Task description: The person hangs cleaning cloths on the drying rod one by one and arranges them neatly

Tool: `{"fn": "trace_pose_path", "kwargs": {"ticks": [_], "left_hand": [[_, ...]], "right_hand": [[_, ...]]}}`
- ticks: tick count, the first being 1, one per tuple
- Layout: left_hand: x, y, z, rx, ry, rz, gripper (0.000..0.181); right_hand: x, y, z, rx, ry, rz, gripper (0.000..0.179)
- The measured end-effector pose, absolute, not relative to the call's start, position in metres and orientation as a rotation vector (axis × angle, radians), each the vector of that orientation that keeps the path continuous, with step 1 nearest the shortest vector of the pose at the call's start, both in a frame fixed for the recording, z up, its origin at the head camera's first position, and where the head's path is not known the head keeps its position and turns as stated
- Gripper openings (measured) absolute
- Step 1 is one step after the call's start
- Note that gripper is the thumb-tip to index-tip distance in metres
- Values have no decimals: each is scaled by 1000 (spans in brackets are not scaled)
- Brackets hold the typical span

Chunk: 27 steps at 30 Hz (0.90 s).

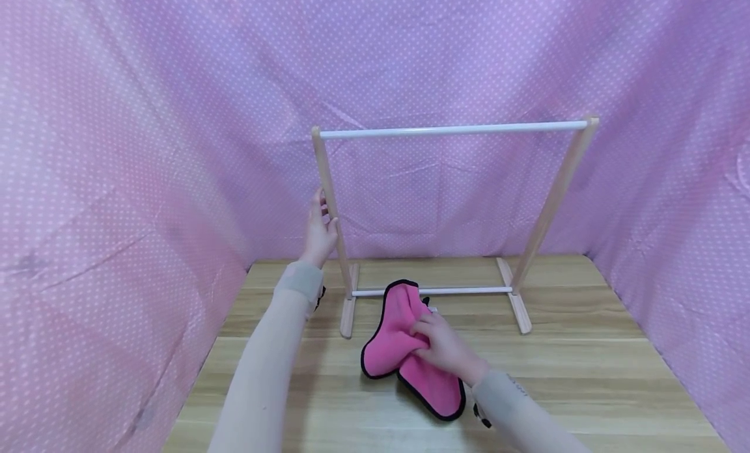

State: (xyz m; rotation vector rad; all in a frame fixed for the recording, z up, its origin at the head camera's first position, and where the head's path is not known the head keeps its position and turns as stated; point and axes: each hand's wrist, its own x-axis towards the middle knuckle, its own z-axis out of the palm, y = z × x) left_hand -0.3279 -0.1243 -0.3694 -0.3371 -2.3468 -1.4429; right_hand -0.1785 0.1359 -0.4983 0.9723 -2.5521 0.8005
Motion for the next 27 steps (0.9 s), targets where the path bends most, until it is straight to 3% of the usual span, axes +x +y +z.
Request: {"fn": "trace_pose_path", "kwargs": {"ticks": [27], "left_hand": [[-325, -123, -368, -358, -2335, -1397, 74]], "right_hand": [[-205, 151, -389, 1016, -2241, 688, 30]]}}
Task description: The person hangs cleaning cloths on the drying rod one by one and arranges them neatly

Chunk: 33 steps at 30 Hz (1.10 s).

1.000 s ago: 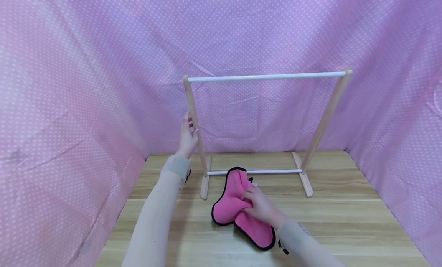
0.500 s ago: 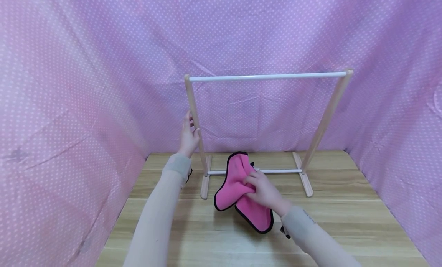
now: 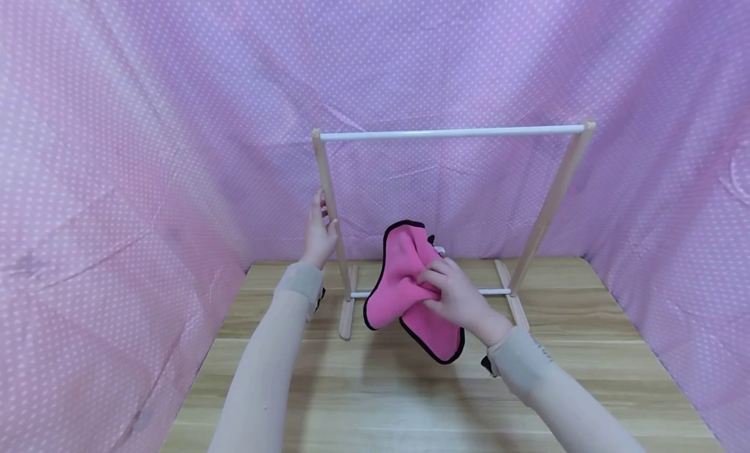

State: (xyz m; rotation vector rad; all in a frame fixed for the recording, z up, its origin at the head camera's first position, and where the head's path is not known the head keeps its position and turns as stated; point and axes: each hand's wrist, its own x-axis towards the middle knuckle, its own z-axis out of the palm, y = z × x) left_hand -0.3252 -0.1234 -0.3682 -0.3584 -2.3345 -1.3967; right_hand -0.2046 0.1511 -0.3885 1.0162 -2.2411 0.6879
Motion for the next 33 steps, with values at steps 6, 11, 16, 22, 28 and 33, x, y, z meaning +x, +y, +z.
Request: {"fn": "trace_pose_path", "kwargs": {"ticks": [6, 11, 16, 22, 28, 33], "left_hand": [[-326, -127, -369, -327, -2353, -1439, 74], [-326, -128, -369, -313, -2372, -1435, 74], [-327, -127, -369, -328, -2369, -1413, 74], [-327, -127, -370, -350, -2366, -1369, 73], [-328, -126, -370, -370, -2347, -1376, 73], [-330, -124, -371, -370, -2342, -1375, 73]], "right_hand": [[-206, 154, -369, 1053, -2147, 624, 29], [-208, 158, -352, 1053, -2058, 569, 31], [-210, 162, -337, 1048, -1981, 512, 31], [-212, 163, -317, 1058, -1894, 466, 26], [-215, 163, -298, 1083, -1818, 429, 22], [-216, 163, -286, 1087, -1768, 350, 18]]}}
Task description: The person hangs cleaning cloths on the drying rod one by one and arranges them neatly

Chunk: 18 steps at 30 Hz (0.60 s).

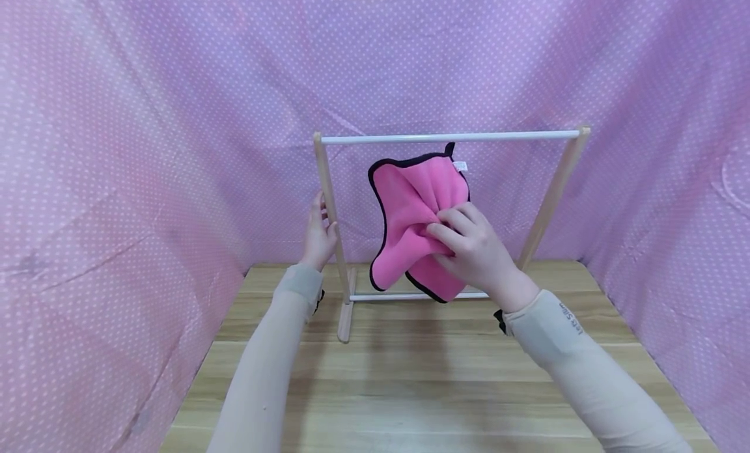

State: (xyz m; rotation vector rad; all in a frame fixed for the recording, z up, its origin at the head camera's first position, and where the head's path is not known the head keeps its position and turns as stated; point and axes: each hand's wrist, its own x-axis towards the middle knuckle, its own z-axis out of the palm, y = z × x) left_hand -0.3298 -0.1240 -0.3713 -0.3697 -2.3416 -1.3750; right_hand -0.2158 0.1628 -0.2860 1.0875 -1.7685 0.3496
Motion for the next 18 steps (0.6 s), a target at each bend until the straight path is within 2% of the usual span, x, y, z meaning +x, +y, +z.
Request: {"fn": "trace_pose_path", "kwargs": {"ticks": [4, 18], "left_hand": [[-330, -123, -372, -372, -2321, -1386, 73], [-331, -124, -373, -408, -2279, -1452, 72]], "right_hand": [[-216, 161, -276, 1055, -1731, 264, 13], [-216, 155, -257, 968, -1611, 239, 13]]}}
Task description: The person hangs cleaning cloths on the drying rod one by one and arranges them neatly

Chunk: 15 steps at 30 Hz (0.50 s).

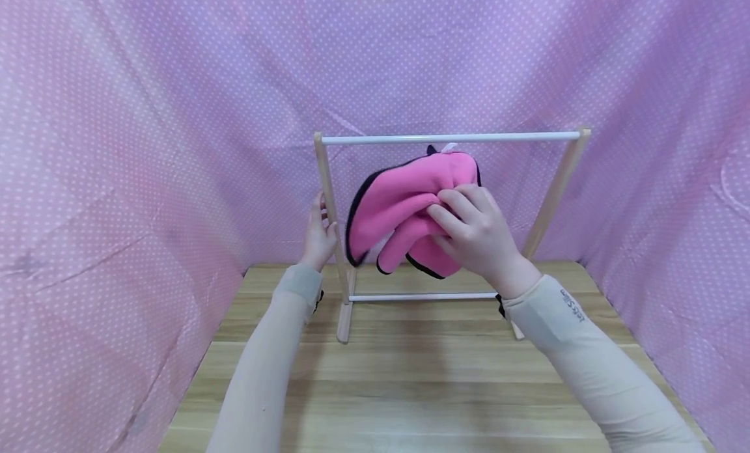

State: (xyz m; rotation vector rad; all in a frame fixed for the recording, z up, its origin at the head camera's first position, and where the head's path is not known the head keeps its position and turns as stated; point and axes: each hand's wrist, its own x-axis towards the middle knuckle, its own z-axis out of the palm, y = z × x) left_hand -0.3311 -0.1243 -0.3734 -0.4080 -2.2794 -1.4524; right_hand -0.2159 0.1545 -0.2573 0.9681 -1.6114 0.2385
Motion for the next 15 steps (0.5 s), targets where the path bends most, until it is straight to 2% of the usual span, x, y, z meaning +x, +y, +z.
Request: {"fn": "trace_pose_path", "kwargs": {"ticks": [6, 15], "left_hand": [[-333, -125, -375, -394, -2296, -1398, 75], [-332, -125, -373, -394, -2304, -1419, 73]], "right_hand": [[-218, 152, -248, 947, -1586, 161, 9], [-231, 150, -214, 892, -1544, 149, 15]]}}
